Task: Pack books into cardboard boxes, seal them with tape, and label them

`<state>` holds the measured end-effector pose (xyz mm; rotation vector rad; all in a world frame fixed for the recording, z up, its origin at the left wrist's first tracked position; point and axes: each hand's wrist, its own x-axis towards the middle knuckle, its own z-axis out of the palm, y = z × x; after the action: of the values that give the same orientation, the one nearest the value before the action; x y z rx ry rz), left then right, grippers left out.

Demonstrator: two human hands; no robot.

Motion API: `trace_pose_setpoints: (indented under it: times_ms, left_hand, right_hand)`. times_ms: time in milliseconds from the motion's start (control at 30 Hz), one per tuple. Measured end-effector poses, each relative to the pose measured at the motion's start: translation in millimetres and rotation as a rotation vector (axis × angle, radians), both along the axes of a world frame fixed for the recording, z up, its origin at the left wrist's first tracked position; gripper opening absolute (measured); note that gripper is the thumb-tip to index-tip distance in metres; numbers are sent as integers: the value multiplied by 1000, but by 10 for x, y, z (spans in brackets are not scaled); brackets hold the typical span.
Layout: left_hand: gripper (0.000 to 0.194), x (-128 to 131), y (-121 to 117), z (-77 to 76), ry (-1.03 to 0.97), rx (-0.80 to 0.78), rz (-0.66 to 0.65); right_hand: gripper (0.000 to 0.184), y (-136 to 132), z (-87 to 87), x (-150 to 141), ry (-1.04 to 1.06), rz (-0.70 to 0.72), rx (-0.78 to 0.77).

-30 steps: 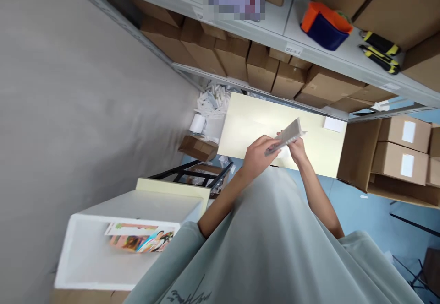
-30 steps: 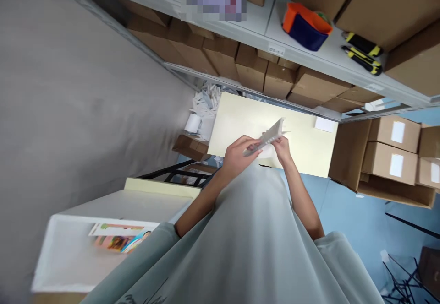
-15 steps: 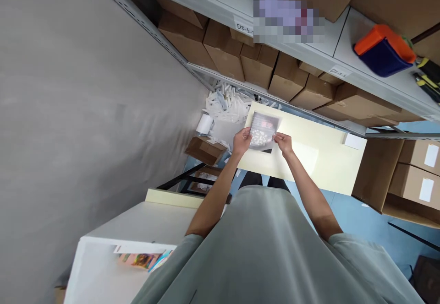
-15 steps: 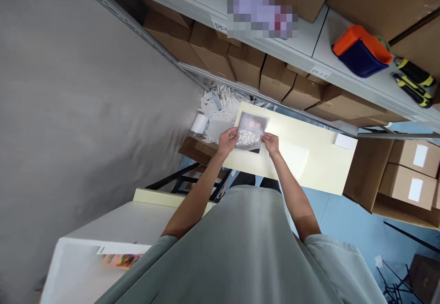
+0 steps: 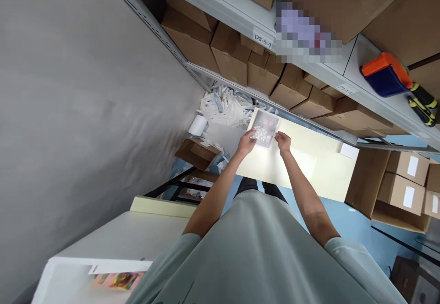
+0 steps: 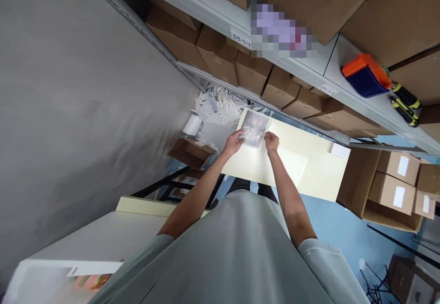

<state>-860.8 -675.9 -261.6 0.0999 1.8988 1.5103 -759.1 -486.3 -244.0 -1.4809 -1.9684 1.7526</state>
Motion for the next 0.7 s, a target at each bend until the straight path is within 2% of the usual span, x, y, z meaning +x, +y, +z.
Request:
trace_pose_setpoints:
  times_ms: [100,200,300,433,567,700]
  left_hand:
    - [42,224,-121,249,21,36,41]
    - [36,488,-227,577,33,92,114]
    - [27,774,-334,984,84,148,198]
    - [22,1218,-565,1603,227,201,338]
    - [26,1844,-952,2139,404,215,501]
    - [31,2684,-1399,2465,473,146,657]
  right_hand:
    - [40,-9,260,130,57,-48,0]
    - [41,-33,618,304,148,-39,-18]
    - [44,-88,1045,507,227,29,-10]
    - [46,-237,1656,823,336,175,40]
    - [45,-498,2138,1203,413,377,83]
    - [43,-885,2396,1606,468,582,55]
